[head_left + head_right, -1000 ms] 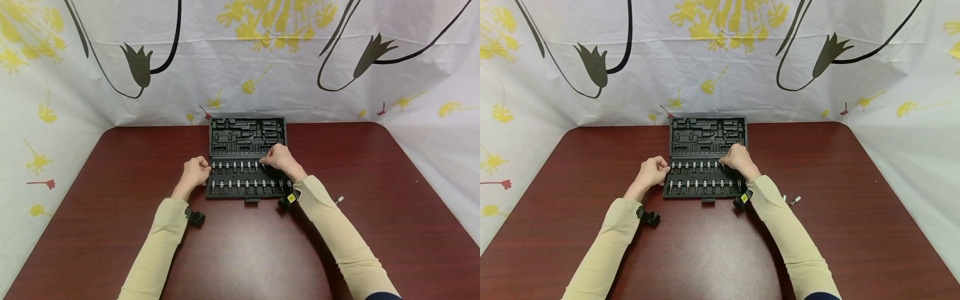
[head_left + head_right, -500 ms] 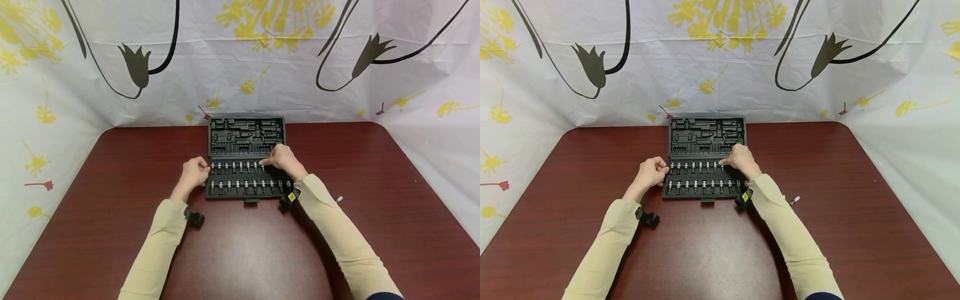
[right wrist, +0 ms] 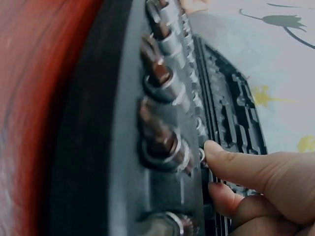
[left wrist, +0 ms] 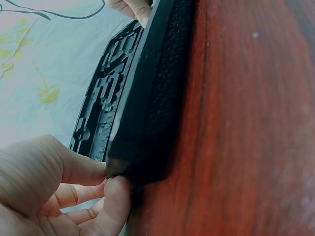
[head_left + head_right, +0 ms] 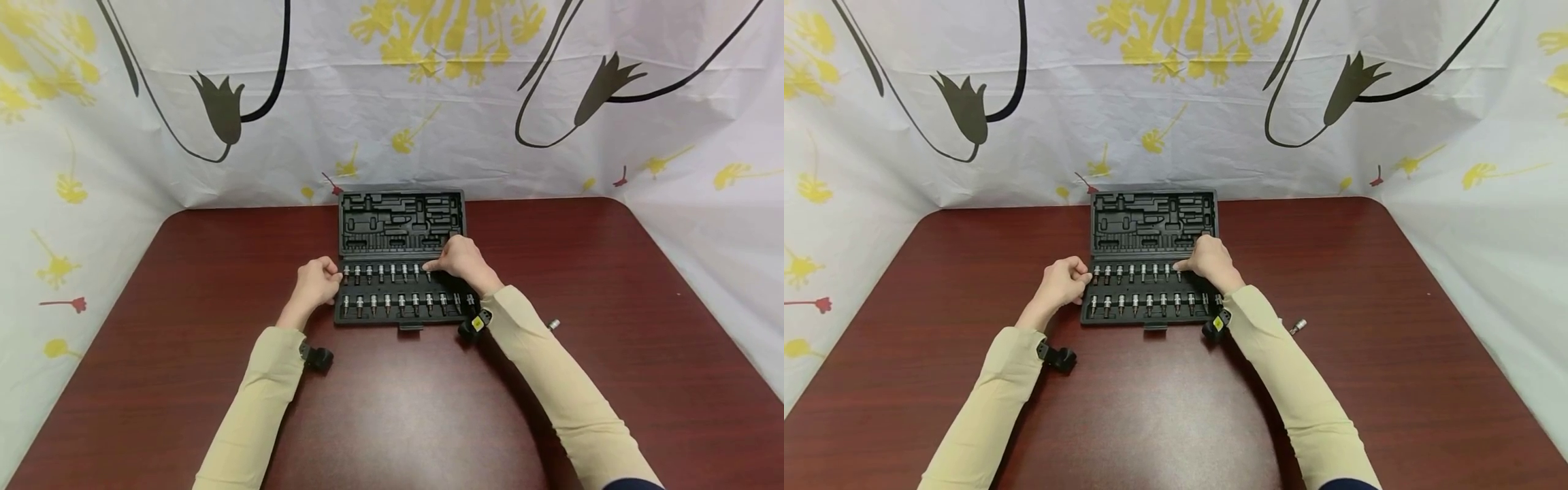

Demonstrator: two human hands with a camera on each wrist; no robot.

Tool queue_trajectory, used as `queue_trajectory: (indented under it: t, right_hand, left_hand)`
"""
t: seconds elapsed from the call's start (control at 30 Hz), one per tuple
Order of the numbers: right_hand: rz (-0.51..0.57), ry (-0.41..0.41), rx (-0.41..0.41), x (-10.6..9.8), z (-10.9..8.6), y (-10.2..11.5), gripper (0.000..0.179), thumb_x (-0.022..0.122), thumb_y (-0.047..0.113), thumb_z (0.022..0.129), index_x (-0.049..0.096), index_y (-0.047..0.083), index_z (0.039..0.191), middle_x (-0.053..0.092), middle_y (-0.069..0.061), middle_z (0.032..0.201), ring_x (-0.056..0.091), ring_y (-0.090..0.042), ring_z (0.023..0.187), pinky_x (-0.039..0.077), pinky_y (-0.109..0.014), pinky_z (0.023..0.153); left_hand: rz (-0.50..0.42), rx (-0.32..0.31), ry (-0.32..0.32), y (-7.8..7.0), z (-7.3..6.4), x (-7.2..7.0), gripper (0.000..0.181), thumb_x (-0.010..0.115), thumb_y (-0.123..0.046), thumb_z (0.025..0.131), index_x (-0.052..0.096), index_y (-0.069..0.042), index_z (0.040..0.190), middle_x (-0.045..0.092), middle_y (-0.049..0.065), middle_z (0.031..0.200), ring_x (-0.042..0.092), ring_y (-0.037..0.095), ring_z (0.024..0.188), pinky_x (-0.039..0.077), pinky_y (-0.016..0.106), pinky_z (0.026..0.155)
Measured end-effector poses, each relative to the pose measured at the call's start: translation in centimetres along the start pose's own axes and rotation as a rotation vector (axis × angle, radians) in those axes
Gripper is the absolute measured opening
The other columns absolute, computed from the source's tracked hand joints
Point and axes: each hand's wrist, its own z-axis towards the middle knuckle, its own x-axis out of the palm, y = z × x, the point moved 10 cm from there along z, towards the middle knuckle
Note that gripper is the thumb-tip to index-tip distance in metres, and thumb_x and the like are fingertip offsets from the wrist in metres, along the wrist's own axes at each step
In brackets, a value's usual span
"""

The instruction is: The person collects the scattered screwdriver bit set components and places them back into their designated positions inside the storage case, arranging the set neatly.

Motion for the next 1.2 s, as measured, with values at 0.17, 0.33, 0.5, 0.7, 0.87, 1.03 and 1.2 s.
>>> queue_trajectory:
  t: [0.17, 0.33, 0.5, 0.7, 0.87, 1.03, 1.2]
  right_hand:
    - [0.061, 0.015, 0.024, 0.0, -0.4, -0.5, 0.057, 0.073, 0.035, 0.082, 0.035, 0.016, 0.043, 0.024, 0.006, 0.043, 0.019, -0.008, 0.041, 0.025, -0.023, 0.044]
    - [0.139, 0.014, 0.017, -0.5, -1.2, -0.7, 0.055, 0.068, 0.034, 0.086, 0.037, 0.015, 0.045, 0.025, 0.006, 0.044, 0.018, -0.008, 0.042, 0.024, -0.023, 0.045]
    - [0.129, -0.027, -0.02, -1.7, -2.0, -0.8, 0.037, 0.068, 0.031, 0.086, 0.066, 0.004, 0.061, 0.053, -0.001, 0.051, 0.03, -0.007, 0.045, 0.033, -0.023, 0.049]
    - [0.093, -0.064, -0.037, -3.0, -2.8, -1.4, 0.03, 0.067, 0.029, 0.087, 0.074, 0.0, 0.085, 0.069, -0.01, 0.079, 0.045, -0.013, 0.06, 0.039, -0.024, 0.055]
    - [0.084, -0.089, -0.042, -4.0, -3.4, -2.1, 0.03, 0.067, 0.029, 0.086, 0.073, 0.0, 0.086, 0.069, -0.006, 0.08, 0.052, -0.019, 0.073, 0.042, -0.025, 0.059]
    - [0.08, -0.073, -0.029, -4.2, -3.9, -2.7, 0.031, 0.066, 0.03, 0.087, 0.073, -0.001, 0.088, 0.069, -0.009, 0.085, 0.054, -0.021, 0.079, 0.044, -0.027, 0.064]
    - [0.063, -0.076, -0.034, -4.2, -4.3, -3.3, 0.031, 0.065, 0.029, 0.087, 0.073, -0.001, 0.087, 0.069, -0.009, 0.083, 0.053, -0.02, 0.075, 0.043, -0.026, 0.061]
  left_hand:
    - [0.001, 0.009, -0.008, -0.1, -0.1, 0.1, 0.006, 0.057, -0.004, 0.09, 0.054, -0.001, 0.087, 0.059, 0.011, 0.075, 0.057, 0.015, 0.047, 0.053, 0.027, 0.046]
    - [0.001, 0.012, -0.008, -0.2, -0.1, 0.1, 0.006, 0.057, -0.004, 0.09, 0.054, -0.001, 0.086, 0.058, 0.011, 0.074, 0.057, 0.016, 0.047, 0.054, 0.028, 0.046]
    - [-0.002, 0.009, -0.007, -0.1, -0.1, 0.1, 0.006, 0.057, -0.005, 0.09, 0.054, -0.001, 0.087, 0.058, 0.01, 0.074, 0.057, 0.016, 0.048, 0.054, 0.028, 0.046]
    - [-0.002, 0.003, -0.011, -0.1, -0.1, 0.1, 0.006, 0.057, -0.004, 0.09, 0.054, -0.001, 0.086, 0.057, 0.01, 0.073, 0.056, 0.016, 0.047, 0.053, 0.028, 0.046]
    - [-0.002, 0.009, -0.017, -0.1, -0.1, 0.1, 0.007, 0.056, -0.004, 0.09, 0.054, -0.001, 0.085, 0.057, 0.01, 0.072, 0.056, 0.015, 0.046, 0.053, 0.028, 0.045]
    - [0.0, 0.016, -0.022, -0.2, -0.1, 0.0, 0.007, 0.056, -0.004, 0.09, 0.053, -0.001, 0.084, 0.057, 0.011, 0.072, 0.055, 0.015, 0.046, 0.053, 0.027, 0.044]
    - [0.0, 0.012, -0.018, -0.2, -0.1, 0.0, 0.007, 0.056, -0.004, 0.091, 0.053, -0.001, 0.085, 0.057, 0.011, 0.073, 0.055, 0.015, 0.046, 0.053, 0.027, 0.045]
